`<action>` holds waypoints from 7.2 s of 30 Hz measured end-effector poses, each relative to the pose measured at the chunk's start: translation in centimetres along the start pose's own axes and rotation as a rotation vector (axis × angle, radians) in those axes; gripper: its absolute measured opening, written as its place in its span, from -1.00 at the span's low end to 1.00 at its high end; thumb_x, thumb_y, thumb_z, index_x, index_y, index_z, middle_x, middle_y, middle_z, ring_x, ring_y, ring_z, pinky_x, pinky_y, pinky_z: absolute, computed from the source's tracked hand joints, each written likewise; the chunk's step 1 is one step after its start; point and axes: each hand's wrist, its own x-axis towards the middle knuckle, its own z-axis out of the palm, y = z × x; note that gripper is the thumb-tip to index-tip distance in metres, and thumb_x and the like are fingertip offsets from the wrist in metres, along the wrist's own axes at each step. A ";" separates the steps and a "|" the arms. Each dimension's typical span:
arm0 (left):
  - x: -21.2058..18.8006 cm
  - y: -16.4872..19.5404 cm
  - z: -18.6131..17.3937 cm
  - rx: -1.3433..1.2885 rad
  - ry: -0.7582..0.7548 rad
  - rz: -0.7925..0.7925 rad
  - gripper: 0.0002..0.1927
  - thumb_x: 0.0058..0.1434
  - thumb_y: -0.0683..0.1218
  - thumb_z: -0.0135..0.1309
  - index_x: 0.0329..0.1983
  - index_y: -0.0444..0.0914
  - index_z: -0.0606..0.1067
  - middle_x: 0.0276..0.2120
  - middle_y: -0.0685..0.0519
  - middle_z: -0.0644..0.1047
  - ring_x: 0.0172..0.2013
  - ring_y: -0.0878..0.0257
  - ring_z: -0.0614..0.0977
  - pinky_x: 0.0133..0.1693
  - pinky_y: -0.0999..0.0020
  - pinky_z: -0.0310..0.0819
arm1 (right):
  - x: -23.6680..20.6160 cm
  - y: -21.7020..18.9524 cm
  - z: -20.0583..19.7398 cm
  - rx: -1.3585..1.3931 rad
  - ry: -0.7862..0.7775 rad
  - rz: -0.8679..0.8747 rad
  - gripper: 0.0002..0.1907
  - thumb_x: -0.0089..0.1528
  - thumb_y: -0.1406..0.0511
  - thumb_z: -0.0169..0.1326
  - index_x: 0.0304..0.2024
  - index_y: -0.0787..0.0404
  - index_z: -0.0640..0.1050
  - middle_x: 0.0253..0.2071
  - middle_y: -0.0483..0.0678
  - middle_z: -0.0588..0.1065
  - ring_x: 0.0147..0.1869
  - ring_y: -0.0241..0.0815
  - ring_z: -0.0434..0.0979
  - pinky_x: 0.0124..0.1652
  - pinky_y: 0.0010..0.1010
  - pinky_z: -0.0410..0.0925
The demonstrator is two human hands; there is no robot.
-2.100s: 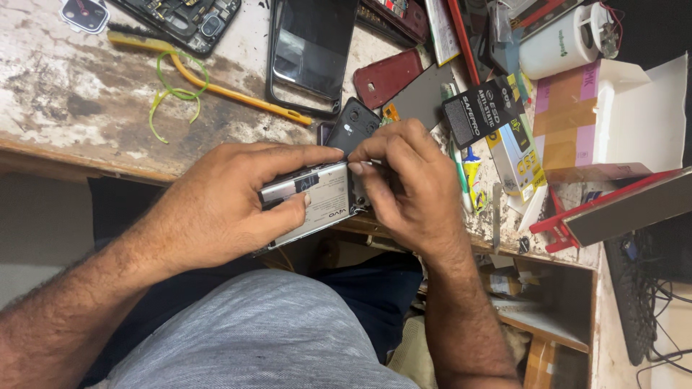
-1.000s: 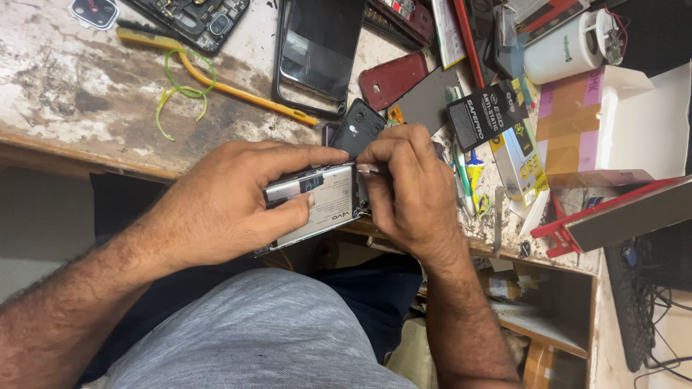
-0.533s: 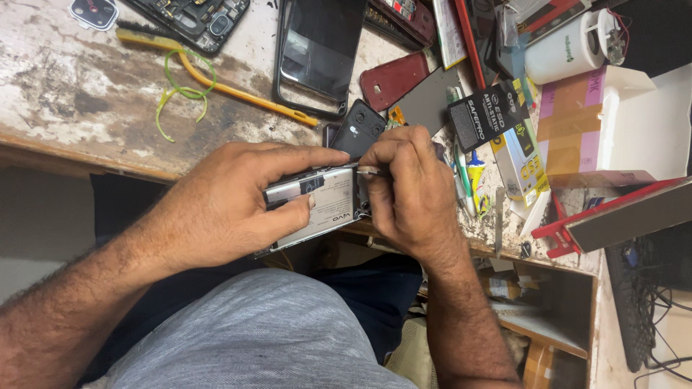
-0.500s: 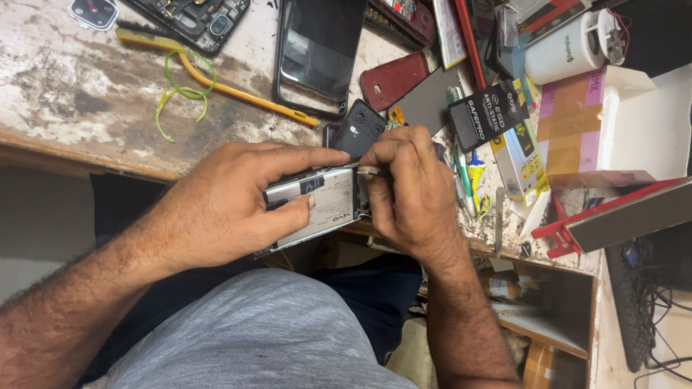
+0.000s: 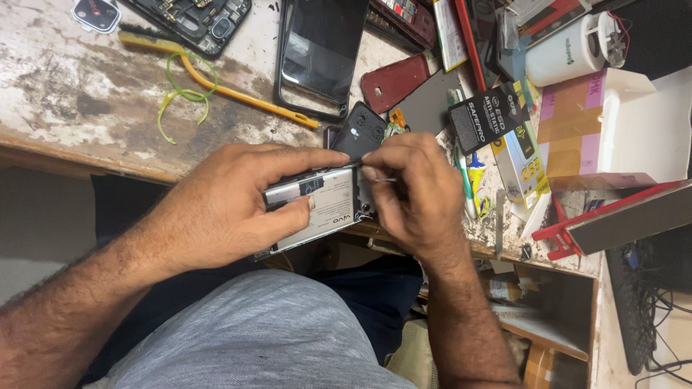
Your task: The person disassembles a smartphone by removing screws and detaching the motherboard. They then apply adhesive tape to the battery area and use tweezers to adjust internal components. The person works methodically on the device throughout the clip.
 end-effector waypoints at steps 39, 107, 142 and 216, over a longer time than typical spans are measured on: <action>1.3 -1.6 -0.7 -0.058 0.003 0.041 -0.43 0.09 -0.08 0.06 0.24 -0.08 0.50 -0.25 0.06 0.73 -0.32 0.30 0.72 -0.15 0.31 0.72 | -0.1 1.8 -1.3 0.044 0.096 0.217 -0.90 0.28 0.46 0.23 -0.19 0.25 0.57 -0.13 -0.05 0.45 -0.19 -0.28 0.43 -0.25 -0.49 0.34; 3.5 1.3 -8.0 -0.008 0.083 -0.125 -0.60 0.15 -0.16 0.19 0.09 -0.19 0.57 -0.17 0.05 0.68 -0.15 0.30 0.67 -0.10 0.35 0.57 | -5.8 5.6 -5.8 -0.029 0.212 0.727 -0.81 0.37 0.26 0.13 -0.06 0.26 0.58 -0.28 -0.06 0.56 -0.38 -0.26 0.41 -0.37 -0.39 0.31; 1.4 -3.1 -7.5 0.946 0.282 0.152 -0.05 -0.01 0.42 0.27 0.32 -0.22 0.43 0.06 -0.19 0.48 0.09 -0.05 0.37 0.13 -0.14 0.09 | -12.6 5.1 -0.5 -0.278 0.295 0.558 -0.69 0.34 0.35 0.16 0.14 0.11 0.66 -0.12 -0.03 0.42 0.07 -0.12 0.37 0.12 -0.26 0.27; -25.8 -5.5 -10.5 0.839 0.531 -0.286 -0.67 0.49 0.00 -0.02 0.24 -0.15 0.51 -0.05 -0.28 0.59 -0.06 -0.21 0.61 0.03 -0.09 0.48 | -13.9 -20.8 12.7 0.343 -0.395 0.092 -0.74 0.27 0.20 0.16 -0.07 0.20 0.65 -0.03 0.00 0.54 0.14 -0.09 0.53 0.12 -0.24 0.41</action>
